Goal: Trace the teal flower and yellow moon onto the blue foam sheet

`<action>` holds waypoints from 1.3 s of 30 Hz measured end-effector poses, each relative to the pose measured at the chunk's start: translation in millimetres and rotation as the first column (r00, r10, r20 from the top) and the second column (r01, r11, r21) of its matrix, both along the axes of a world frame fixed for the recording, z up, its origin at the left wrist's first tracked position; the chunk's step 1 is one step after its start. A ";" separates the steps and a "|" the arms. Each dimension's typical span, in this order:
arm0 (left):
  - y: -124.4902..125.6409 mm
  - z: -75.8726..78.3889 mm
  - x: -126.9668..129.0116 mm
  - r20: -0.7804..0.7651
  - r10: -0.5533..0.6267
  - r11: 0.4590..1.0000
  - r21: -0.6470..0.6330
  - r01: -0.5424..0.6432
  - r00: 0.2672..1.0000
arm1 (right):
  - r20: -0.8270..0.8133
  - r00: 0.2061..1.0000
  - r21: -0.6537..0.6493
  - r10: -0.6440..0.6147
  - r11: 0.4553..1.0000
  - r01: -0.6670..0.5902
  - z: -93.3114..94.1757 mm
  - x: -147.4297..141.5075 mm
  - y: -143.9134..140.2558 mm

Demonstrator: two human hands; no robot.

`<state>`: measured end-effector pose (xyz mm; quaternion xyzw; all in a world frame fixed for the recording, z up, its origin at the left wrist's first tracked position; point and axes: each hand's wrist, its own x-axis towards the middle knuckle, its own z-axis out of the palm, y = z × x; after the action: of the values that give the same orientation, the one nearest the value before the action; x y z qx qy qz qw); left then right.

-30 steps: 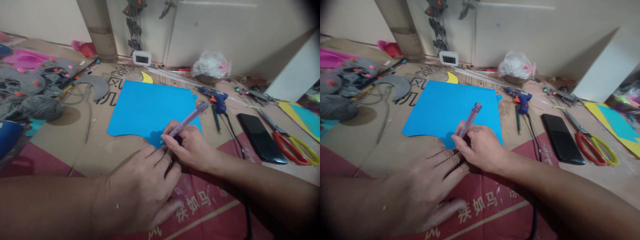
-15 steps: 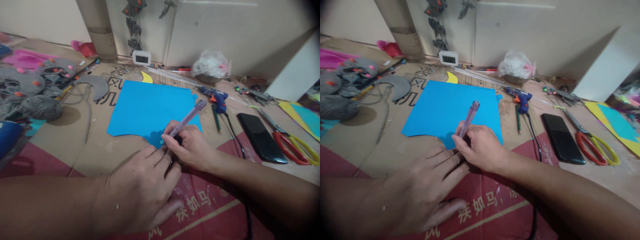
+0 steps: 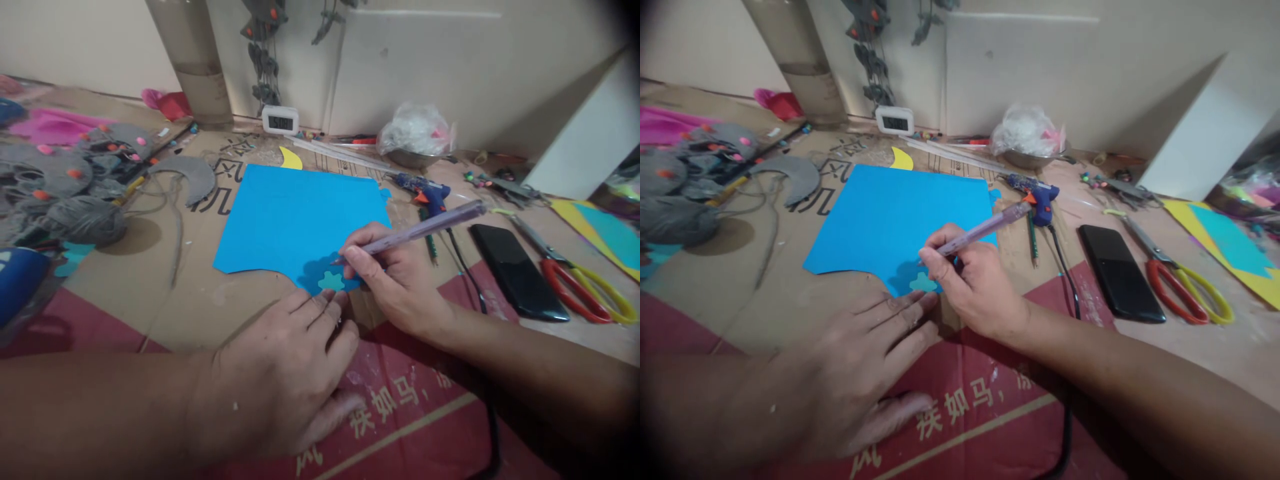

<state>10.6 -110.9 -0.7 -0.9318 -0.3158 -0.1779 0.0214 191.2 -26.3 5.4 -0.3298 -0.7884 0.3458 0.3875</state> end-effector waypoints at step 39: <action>82.9 22.5 -14.5 0.042 0.390 0.799 -0.511 -0.316 0.920 | 0.289 0.957 0.152 0.001 0.987 -0.047 -8.2 21.1 -18.2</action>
<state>-3.8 -28.0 21.8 -0.8147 -0.5197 -0.1511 -0.2081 212.3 -44.4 -2.8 -0.3356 -0.8650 0.2356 0.2893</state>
